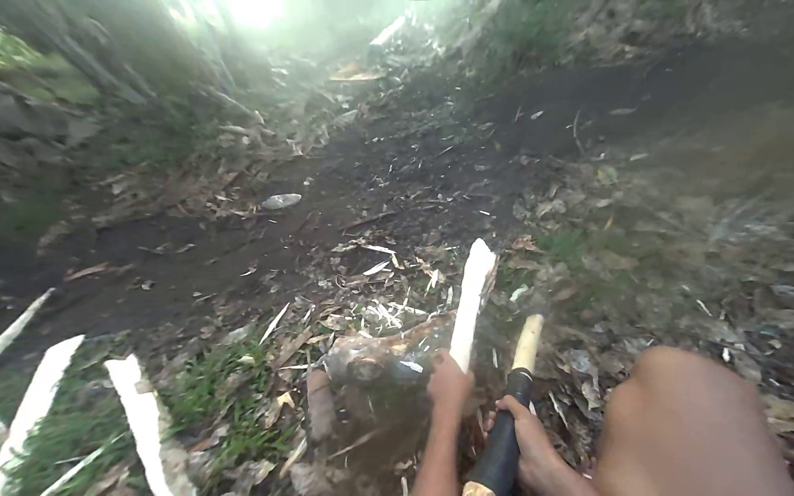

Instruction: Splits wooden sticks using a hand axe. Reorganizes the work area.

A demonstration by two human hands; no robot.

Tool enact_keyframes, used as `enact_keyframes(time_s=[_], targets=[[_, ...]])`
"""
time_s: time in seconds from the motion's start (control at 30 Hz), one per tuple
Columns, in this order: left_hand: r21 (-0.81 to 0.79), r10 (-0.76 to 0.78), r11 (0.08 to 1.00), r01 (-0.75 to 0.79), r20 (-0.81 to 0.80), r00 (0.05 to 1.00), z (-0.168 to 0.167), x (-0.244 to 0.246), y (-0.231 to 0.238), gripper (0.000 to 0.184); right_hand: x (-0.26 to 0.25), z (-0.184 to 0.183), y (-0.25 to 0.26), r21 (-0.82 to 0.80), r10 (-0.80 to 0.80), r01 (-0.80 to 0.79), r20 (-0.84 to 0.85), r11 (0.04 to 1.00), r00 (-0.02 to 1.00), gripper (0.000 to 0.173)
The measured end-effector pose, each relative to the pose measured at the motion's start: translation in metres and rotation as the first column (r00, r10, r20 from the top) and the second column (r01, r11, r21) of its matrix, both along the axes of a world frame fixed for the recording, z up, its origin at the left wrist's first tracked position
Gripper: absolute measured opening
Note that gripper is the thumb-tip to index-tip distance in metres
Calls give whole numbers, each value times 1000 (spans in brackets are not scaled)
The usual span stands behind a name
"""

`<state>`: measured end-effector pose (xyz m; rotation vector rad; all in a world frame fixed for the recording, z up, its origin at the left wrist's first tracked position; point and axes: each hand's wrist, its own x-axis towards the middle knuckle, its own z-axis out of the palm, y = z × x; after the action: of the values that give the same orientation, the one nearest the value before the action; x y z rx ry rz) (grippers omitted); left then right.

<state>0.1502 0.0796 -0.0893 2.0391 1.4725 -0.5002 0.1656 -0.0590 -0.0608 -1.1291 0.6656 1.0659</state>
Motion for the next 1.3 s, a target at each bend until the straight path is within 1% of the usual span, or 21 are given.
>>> enact_keyframes(time_s=[0.07, 0.1, 0.13, 0.17, 0.23, 0.27, 0.33, 0.4, 0.43, 0.57, 0.67, 0.77, 0.8, 0.87, 1.0, 1.1, 1.17, 1.2, 1.23, 1.3], targets=[[-168, 44, 985, -30, 81, 996, -19, -14, 20, 90, -4, -1, 0, -13, -4, 4, -4, 1000, 1000, 15], [-248, 87, 968, -45, 160, 983, -32, -20, 26, 89, -5, -1, 0, -18, -3, 3, -5, 1000, 1000, 14], [-308, 125, 950, -51, 227, 966, -40, -22, 30, 84, -5, -1, 1, -17, 3, -4, -9, 1000, 1000, 13], [-327, 135, 944, -47, 252, 958, -44, -22, 31, 77, -5, -1, 3, -17, 4, -5, -15, 1000, 1000, 13], [-324, 120, 945, -37, 241, 963, -46, -21, 27, 59, -3, -2, 2, -27, 22, -22, -11, 999, 1000, 12], [-327, 119, 944, -36, 239, 964, -45, -23, 24, 54, -1, 0, 1, -43, 54, -53, 5, 998, 999, 11], [-337, 136, 941, -43, 256, 957, -44, -26, 21, 48, 11, 6, -3, -92, 153, -146, 71, 985, 986, 11], [-340, 151, 939, -56, 259, 954, -40, -36, 11, 47, 25, 13, -11, -149, 254, -235, 125, 960, 959, 13], [-337, 156, 939, -66, 247, 956, -35, -44, 3, 47, 30, 16, -16, -150, 269, -250, 131, 957, 954, 13], [-253, 186, 955, -152, 115, 976, -2, -83, -46, 52, 49, 27, -30, -10, 171, -171, 106, 985, 980, 11], [-226, 292, 937, -267, 86, 952, 16, -107, -104, 55, 50, 39, -41, 44, 161, -166, 98, 985, 982, 11], [-217, 400, 904, -368, 133, 907, 13, -121, -151, 55, 45, 53, -50, 70, 221, -232, 138, 970, 965, 11], [-217, 427, 894, -392, 152, 891, 10, -124, -160, 54, 43, 58, -54, 65, 254, -267, 159, 962, 954, 10], [-251, 490, 865, -434, 243, 837, 6, -124, -168, 47, 39, 64, -60, 48, 322, -339, 214, 940, 922, 9], [-359, 625, 780, -513, 410, 664, 9, -114, -171, 29, 39, 67, -62, 80, 414, -451, 282, 889, 866, 11], [-413, 689, 723, -553, 488, 536, 15, -114, -168, 21, 34, 56, -55, 68, 479, -522, 314, 850, 820, 15], [-412, 704, 706, -576, 500, 505, 16, -117, -163, 30, 30, 47, -49, 71, 518, -561, 305, 824, 799, 16], [-385, 701, 707, -593, 491, 517, 15, -118, -161, 37, 28, 43, -46, 77, 536, -579, 295, 812, 791, 15], [-349, 697, 711, -611, 467, 544, 14, -119, -160, 45, 26, 38, -42, 79, 554, -594, 282, 800, 783, 15], [-269, 674, 735, -622, 383, 631, 15, -120, -158, 57, 20, 28, -36, 67, 603, -636, 257, 769, 755, 14]])
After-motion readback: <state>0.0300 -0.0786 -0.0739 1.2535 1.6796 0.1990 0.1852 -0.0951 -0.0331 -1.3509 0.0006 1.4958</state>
